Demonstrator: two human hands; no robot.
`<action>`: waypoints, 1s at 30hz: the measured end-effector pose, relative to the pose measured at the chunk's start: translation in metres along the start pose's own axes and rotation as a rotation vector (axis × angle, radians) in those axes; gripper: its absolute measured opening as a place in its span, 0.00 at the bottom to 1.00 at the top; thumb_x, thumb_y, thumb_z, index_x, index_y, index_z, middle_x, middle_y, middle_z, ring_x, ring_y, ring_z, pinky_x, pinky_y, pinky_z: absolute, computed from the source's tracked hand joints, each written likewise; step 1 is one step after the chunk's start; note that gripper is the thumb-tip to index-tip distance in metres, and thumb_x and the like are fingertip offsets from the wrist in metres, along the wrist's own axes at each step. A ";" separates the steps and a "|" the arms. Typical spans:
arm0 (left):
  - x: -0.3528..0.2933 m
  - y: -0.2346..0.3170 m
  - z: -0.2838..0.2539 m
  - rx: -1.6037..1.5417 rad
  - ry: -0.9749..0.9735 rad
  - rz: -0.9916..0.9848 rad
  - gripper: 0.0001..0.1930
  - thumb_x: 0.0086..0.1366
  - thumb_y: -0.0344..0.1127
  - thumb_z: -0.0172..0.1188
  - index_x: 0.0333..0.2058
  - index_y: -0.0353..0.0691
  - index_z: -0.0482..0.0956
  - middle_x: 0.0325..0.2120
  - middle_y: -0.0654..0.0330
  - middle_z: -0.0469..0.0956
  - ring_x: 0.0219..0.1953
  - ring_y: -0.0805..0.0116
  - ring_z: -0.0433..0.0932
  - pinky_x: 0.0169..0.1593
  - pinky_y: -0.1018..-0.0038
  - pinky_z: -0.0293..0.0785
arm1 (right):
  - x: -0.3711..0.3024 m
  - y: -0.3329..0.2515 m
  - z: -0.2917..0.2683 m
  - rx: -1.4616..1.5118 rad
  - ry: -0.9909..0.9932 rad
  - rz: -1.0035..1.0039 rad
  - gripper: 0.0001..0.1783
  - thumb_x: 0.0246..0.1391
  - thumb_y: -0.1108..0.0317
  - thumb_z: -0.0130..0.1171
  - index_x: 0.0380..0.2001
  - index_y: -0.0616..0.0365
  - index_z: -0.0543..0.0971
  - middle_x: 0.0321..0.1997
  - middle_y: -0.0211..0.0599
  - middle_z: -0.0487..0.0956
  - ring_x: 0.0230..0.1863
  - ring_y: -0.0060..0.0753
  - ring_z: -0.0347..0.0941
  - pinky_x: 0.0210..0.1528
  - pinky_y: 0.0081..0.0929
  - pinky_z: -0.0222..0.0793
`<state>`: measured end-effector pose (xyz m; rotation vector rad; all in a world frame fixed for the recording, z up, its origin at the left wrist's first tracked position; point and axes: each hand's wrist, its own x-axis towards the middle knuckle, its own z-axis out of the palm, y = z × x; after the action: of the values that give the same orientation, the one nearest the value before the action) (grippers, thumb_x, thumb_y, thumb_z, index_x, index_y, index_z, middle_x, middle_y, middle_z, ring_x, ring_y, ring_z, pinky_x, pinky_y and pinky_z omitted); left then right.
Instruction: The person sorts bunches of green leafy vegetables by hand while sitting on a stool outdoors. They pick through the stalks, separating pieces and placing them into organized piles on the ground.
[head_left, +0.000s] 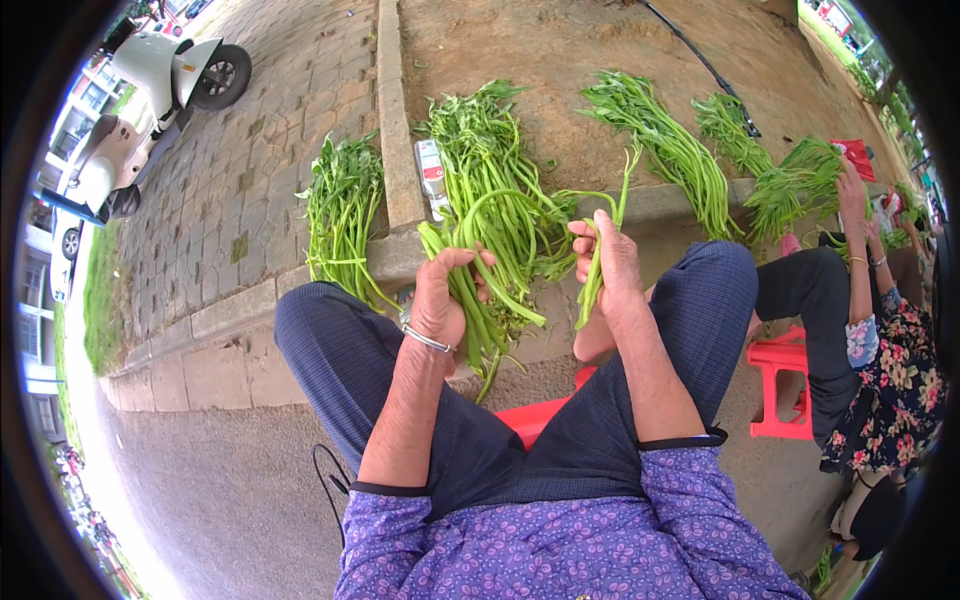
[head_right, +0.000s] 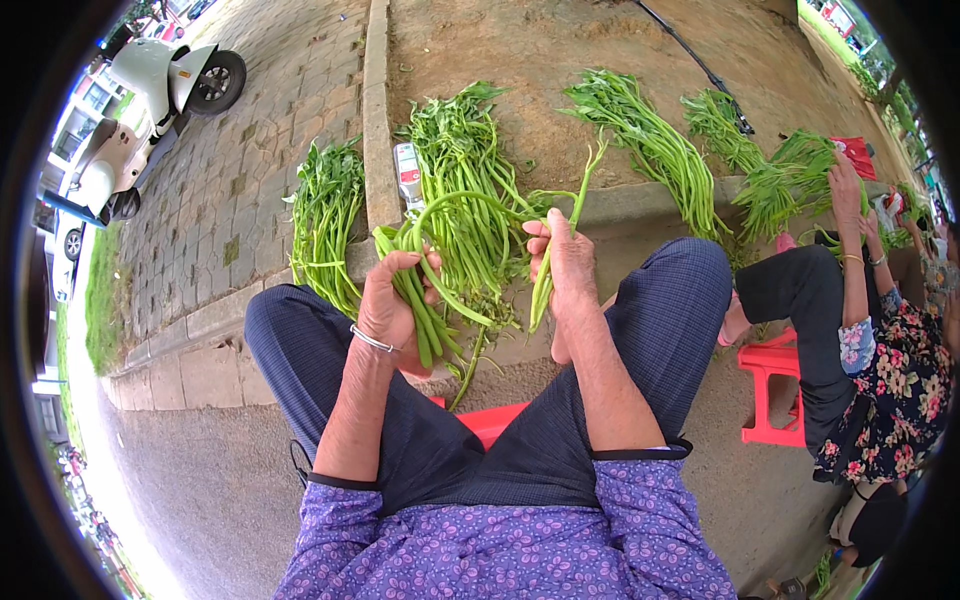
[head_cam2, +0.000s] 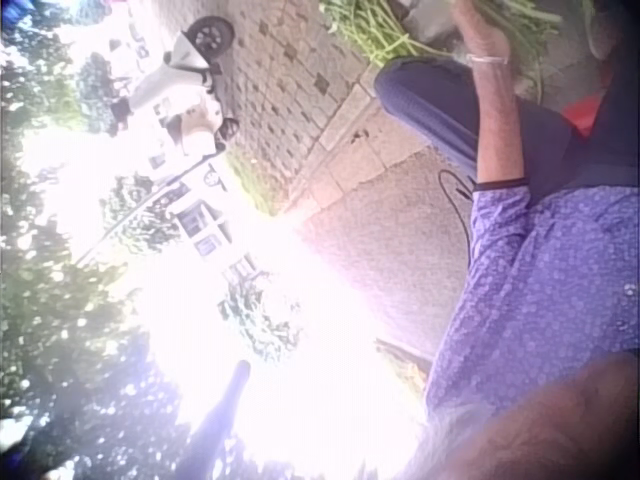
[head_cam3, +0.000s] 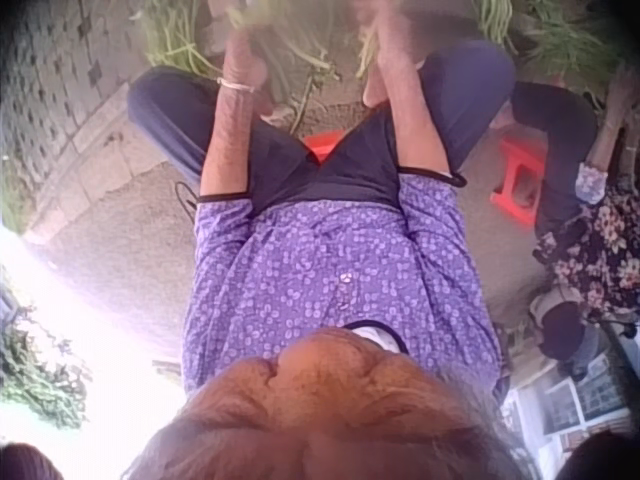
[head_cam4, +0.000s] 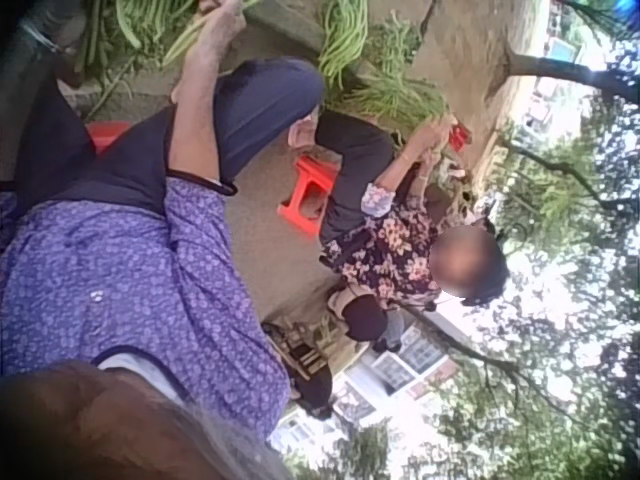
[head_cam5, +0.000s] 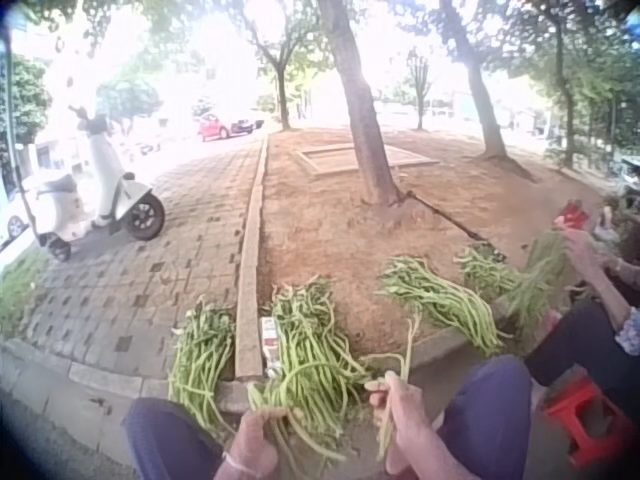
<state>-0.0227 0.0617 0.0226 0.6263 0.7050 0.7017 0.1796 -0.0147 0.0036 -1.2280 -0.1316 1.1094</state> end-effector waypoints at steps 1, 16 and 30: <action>-0.001 0.001 0.000 -0.007 -0.002 0.009 0.12 0.54 0.34 0.52 0.37 0.36 0.72 0.27 0.59 0.76 0.26 0.73 0.69 0.28 0.77 0.66 | -0.001 -0.002 0.001 0.010 -0.003 0.003 0.24 0.57 0.51 0.49 0.33 0.66 0.76 0.16 0.26 0.70 0.10 0.17 0.58 0.13 0.19 0.56; -0.006 -0.007 0.017 0.137 -0.049 -0.070 0.12 0.53 0.33 0.56 0.37 0.36 0.74 0.23 0.63 0.76 0.24 0.75 0.71 0.26 0.78 0.67 | -0.014 0.001 0.011 -0.187 -0.191 0.031 0.17 0.56 0.56 0.54 0.37 0.62 0.78 0.22 0.25 0.72 0.14 0.12 0.60 0.15 0.13 0.57; -0.006 -0.035 0.027 0.531 0.009 -0.030 0.04 0.55 0.31 0.61 0.29 0.40 0.78 0.17 0.67 0.75 0.16 0.82 0.69 0.15 0.85 0.60 | -0.022 0.024 0.024 -0.543 -0.293 -0.117 0.21 0.56 0.52 0.52 0.23 0.60 0.76 0.11 0.28 0.71 0.10 0.17 0.62 0.11 0.16 0.58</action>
<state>0.0066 0.0282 0.0162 1.0944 0.9159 0.4868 0.1394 -0.0161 0.0043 -1.5014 -0.7585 1.1849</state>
